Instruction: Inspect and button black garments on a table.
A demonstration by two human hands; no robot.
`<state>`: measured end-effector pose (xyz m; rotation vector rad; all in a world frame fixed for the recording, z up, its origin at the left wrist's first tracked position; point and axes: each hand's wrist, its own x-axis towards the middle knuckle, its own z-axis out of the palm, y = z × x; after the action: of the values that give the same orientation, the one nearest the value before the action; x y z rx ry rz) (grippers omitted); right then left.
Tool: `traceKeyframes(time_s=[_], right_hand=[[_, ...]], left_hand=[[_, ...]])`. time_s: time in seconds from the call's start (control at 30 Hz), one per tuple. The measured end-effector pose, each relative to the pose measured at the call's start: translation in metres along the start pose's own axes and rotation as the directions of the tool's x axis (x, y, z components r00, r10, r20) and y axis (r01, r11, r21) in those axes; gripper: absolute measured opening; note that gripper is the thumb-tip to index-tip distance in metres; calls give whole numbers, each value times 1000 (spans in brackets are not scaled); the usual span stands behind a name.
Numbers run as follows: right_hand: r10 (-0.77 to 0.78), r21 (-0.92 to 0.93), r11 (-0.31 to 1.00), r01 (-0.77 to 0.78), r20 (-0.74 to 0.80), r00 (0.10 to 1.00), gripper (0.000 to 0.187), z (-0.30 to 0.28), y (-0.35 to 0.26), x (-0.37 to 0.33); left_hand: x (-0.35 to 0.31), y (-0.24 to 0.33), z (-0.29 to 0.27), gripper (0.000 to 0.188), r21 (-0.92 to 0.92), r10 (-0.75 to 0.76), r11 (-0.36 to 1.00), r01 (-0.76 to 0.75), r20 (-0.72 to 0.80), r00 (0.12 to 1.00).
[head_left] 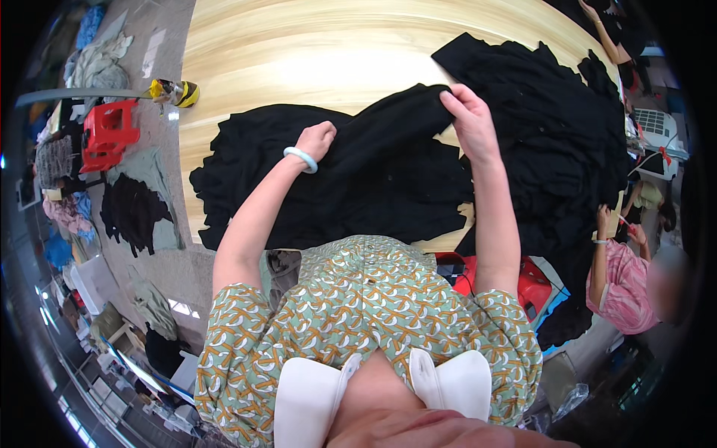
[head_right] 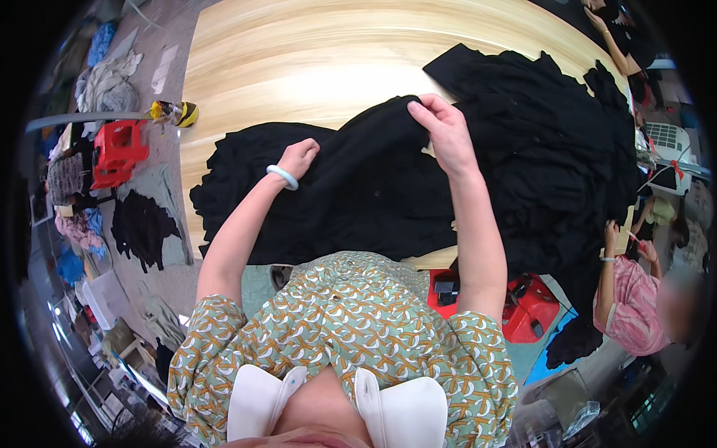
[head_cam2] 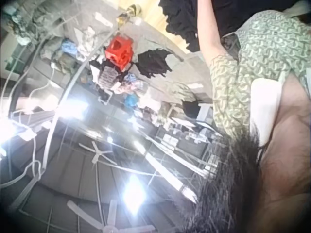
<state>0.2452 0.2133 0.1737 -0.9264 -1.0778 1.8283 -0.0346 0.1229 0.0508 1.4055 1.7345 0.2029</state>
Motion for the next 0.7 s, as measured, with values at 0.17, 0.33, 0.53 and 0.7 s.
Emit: traceKeyframes(time_s=[0.17, 0.33, 0.53, 0.7], right_hand=[[226, -6, 974, -227, 95, 969, 11, 13, 1, -38], [138, -147, 982, -119, 127, 982, 9, 29, -18, -38], [41, -400, 916, -19, 46, 998, 7, 3, -25, -53], [130, -689, 718, 100, 275, 953, 14, 34, 52, -64]], left_hand=[[-43, 32, 1, 43, -24, 397, 905, -425, -314, 862], [-16, 38, 31, 32, 98, 398, 918, -385, -228, 889], [-87, 60, -49, 35, -421, -28, 814, -400, -716, 698], [-170, 5, -73, 25, 133, 328, 932, -337, -703, 631]])
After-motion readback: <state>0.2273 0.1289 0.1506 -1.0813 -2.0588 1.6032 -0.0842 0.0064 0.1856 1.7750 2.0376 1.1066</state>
